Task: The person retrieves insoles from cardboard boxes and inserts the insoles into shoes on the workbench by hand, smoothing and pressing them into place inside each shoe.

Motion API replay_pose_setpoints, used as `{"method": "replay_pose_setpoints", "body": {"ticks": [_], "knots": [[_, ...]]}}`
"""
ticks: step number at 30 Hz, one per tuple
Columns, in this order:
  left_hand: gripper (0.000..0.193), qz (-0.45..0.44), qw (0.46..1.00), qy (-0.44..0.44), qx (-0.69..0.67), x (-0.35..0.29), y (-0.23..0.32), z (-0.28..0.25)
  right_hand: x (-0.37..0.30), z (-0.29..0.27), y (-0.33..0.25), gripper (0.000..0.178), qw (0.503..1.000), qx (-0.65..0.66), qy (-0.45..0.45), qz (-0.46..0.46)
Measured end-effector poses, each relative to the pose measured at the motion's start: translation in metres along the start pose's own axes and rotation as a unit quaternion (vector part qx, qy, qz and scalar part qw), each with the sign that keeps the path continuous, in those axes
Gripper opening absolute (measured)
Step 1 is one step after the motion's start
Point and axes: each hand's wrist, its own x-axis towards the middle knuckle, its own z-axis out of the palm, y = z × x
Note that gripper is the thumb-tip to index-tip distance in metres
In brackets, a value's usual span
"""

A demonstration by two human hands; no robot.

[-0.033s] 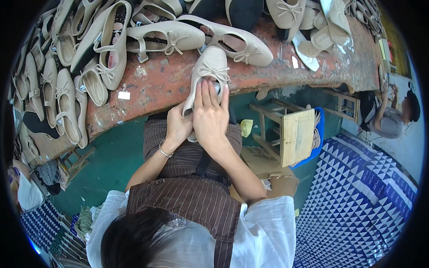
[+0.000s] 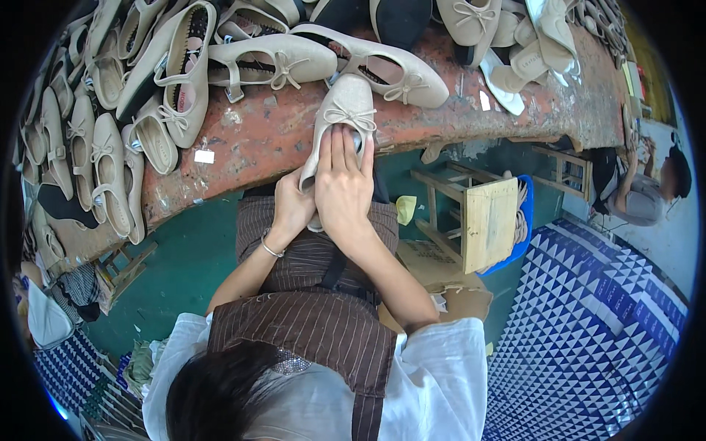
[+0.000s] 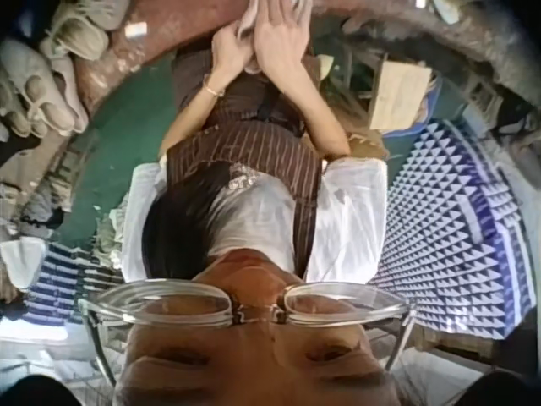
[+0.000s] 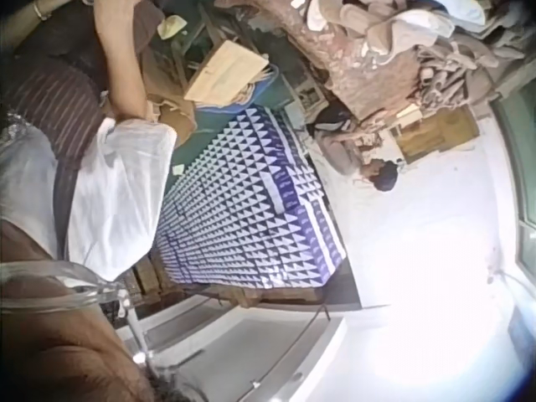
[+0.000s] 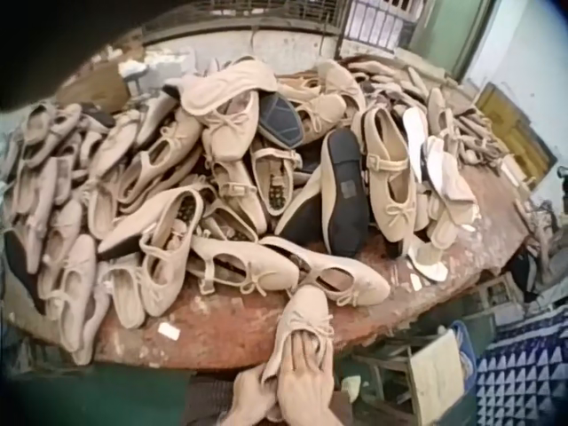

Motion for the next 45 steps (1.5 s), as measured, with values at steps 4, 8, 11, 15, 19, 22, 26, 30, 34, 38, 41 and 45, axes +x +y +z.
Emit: {"method": "replay_pose_setpoints", "body": {"ticks": [4,8,11,15,19,22,26,30,34,38,41,45], "knots": [[0.019,0.004,1.0,-0.005,0.03,0.0,-0.003,-0.001,0.034,-0.001,0.005,0.019,0.997,-0.001,-0.056,0.054],[0.017,0.018,0.999,0.0,0.033,0.002,-0.001,-0.001,0.02,-0.025,-0.005,0.045,0.993,0.105,0.002,0.061],[0.016,0.006,1.0,-0.001,0.022,0.001,-0.002,0.0,0.004,-0.032,-0.014,0.059,0.981,0.128,-0.129,0.071],[0.019,-0.004,1.0,-0.019,0.022,0.002,-0.004,-0.001,0.02,-0.032,-0.011,0.052,0.98,0.087,-0.151,0.096],[0.018,0.024,0.999,-0.011,0.047,0.003,-0.003,-0.003,0.02,-0.041,-0.016,0.071,0.977,0.141,-0.15,0.054],[0.018,0.005,0.998,-0.038,0.057,0.006,-0.003,-0.004,0.029,-0.037,-0.011,0.036,0.988,0.1,-0.069,0.095],[0.02,0.048,0.997,-0.002,0.056,0.007,-0.001,-0.006,0.03,-0.001,-0.004,0.031,0.997,-0.037,0.016,0.061],[0.017,0.012,0.998,-0.032,0.045,0.01,0.003,-0.005,0.046,0.027,0.012,0.021,0.984,-0.021,-0.157,0.076],[0.021,0.009,0.996,-0.052,0.078,0.015,0.004,-0.007,0.057,0.0,0.016,0.019,0.994,0.008,-0.11,0.027],[0.023,0.041,0.98,-0.193,-0.039,0.013,-0.013,-0.073,0.058,-0.068,0.056,0.021,0.894,0.385,-0.188,-0.128],[0.027,0.043,0.988,-0.151,-0.002,0.021,-0.017,-0.203,0.087,-0.123,0.134,0.023,0.759,0.63,-0.153,-0.062],[0.039,0.147,0.896,0.259,0.33,0.073,0.045,-0.416,0.199,-0.132,0.237,0.048,0.948,0.113,0.288,0.069]]}}
